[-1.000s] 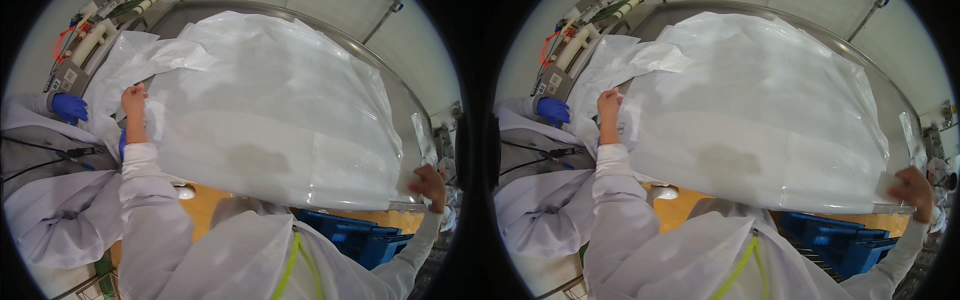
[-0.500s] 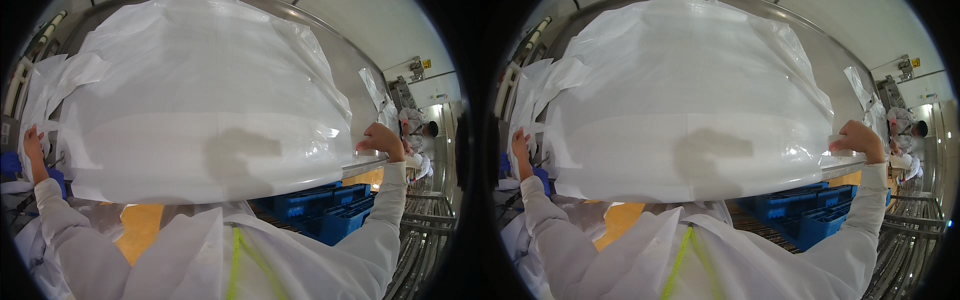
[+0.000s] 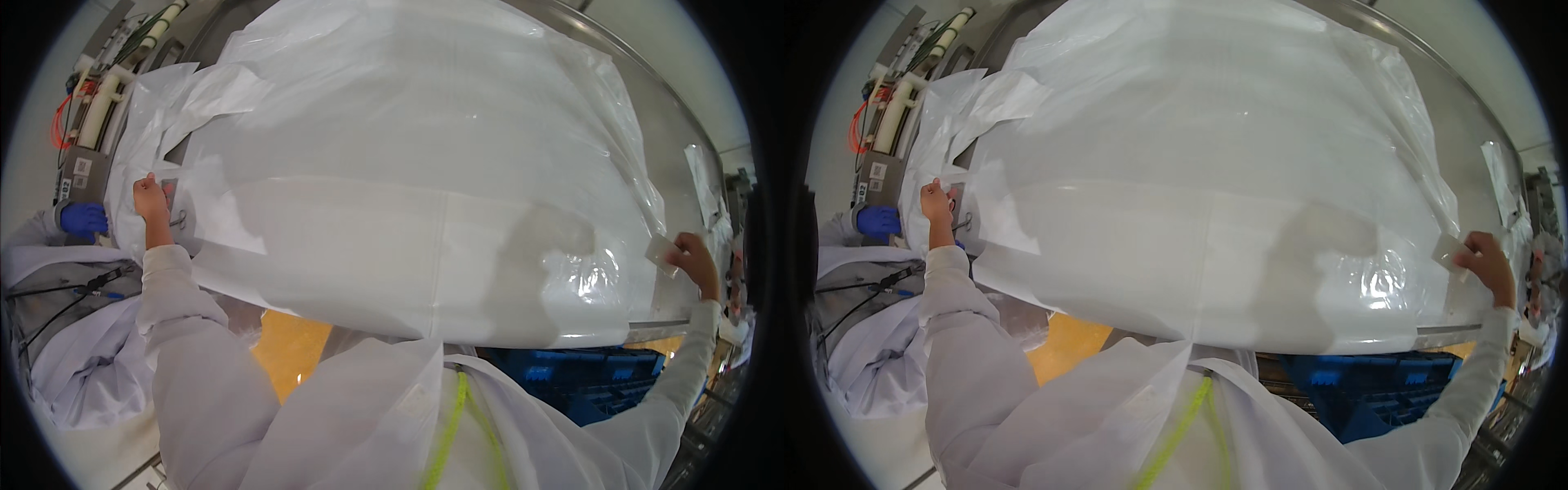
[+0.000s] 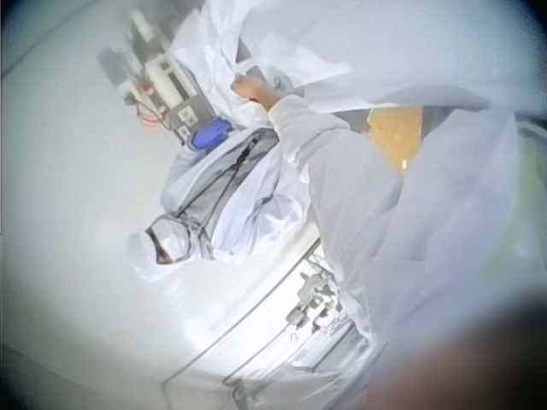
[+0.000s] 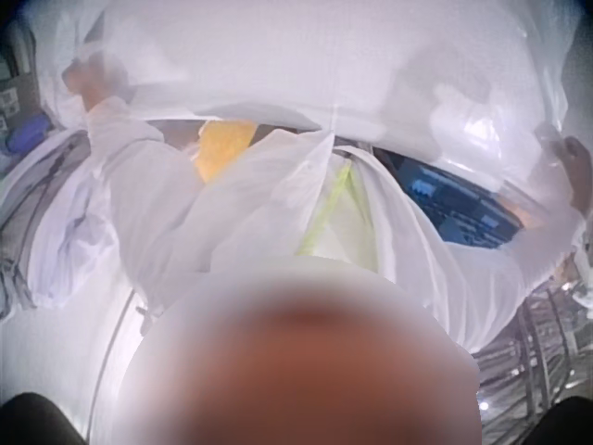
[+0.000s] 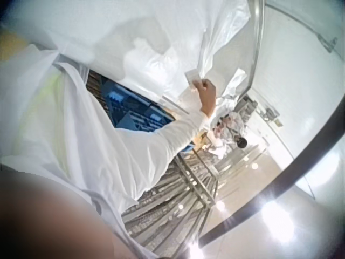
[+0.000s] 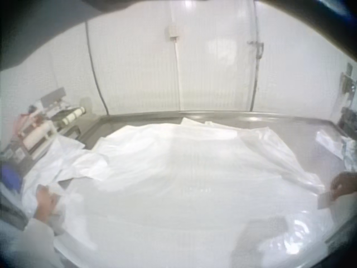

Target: The person spreads a large white plastic sheet over a metal table and uses scissors to cut and tape sections of the sheet. They repeatedly smooth the plastic, cut small pieces, and apply tape to seal edges while a coworker assists by handing tools.

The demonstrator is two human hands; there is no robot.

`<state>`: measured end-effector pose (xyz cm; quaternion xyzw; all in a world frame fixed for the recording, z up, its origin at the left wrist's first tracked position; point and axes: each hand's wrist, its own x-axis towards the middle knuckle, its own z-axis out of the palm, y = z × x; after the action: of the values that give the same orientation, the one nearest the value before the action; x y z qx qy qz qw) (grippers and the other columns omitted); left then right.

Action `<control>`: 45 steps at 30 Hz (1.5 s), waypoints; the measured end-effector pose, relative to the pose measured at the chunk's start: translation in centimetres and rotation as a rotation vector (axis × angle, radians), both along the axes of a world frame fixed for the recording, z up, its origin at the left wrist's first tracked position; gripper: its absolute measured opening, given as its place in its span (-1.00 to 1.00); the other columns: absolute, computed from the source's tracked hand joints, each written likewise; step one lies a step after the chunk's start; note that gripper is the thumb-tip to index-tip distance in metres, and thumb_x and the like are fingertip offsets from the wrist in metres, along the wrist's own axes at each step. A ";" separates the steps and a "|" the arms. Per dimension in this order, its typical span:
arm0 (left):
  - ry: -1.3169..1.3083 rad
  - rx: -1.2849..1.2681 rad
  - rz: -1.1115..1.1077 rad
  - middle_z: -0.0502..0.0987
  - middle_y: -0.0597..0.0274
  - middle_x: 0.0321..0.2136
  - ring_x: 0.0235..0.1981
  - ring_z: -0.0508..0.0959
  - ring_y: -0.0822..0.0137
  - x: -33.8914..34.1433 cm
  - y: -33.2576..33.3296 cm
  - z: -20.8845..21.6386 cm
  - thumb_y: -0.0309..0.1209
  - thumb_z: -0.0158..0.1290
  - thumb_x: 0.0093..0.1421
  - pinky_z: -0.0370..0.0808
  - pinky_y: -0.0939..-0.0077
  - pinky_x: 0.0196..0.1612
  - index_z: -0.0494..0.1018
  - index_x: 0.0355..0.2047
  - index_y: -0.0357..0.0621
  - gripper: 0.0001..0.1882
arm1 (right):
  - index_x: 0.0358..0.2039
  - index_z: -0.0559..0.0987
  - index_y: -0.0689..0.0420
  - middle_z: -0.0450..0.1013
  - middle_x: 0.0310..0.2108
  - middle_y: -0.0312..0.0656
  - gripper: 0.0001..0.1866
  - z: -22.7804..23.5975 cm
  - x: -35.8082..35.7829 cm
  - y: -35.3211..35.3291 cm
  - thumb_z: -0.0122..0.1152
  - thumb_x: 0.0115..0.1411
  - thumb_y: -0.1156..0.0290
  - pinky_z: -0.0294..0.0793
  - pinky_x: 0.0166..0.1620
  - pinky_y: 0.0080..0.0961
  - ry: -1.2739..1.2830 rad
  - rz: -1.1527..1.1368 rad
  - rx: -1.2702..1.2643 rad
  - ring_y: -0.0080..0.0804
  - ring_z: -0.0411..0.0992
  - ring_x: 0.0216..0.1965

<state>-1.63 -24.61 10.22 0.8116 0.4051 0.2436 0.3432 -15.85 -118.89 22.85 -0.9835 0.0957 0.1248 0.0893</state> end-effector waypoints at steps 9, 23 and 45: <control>-0.139 -0.119 -0.062 0.47 0.33 -0.34 -0.46 0.60 0.36 -0.1 4.5 3.5 -0.24 -0.09 0.28 0.35 0.48 -0.58 0.29 -0.23 -0.10 -0.79 | -0.54 0.48 0.30 0.40 -0.56 0.02 -0.73 -4.5 2.3 0.4 0.22 0.01 0.32 0.34 -0.31 -0.33 0.046 -0.022 -0.236 -0.07 0.33 -0.49; 0.075 -0.427 -0.247 0.39 0.40 -0.19 -0.21 0.56 0.38 2.7 7.2 -5.8 -0.10 -0.05 0.26 0.36 0.45 -0.41 0.27 -0.12 0.01 -0.68 | -0.48 0.55 0.19 0.49 -0.53 -0.11 -0.71 -3.8 1.9 -3.1 0.21 0.02 0.18 0.35 -0.28 -0.36 0.197 -0.157 -0.197 -0.26 0.44 -0.46; 0.149 -0.341 -0.357 0.42 0.45 -0.33 -0.31 0.42 0.51 0.2 0.1 -10.0 -0.05 0.09 0.15 0.34 0.48 -0.31 0.40 -0.19 0.02 -0.65 | -0.34 0.55 0.09 0.54 -0.36 -0.08 -0.55 -10.5 2.9 1.1 0.22 -0.03 -0.05 0.14 0.11 0.04 0.084 -0.228 -0.698 -0.12 0.50 -0.25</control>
<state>-1.48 -24.48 0.27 0.8163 0.3148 0.0469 0.4820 -12.91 -117.76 12.34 -0.9318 0.2451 0.1141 -0.2423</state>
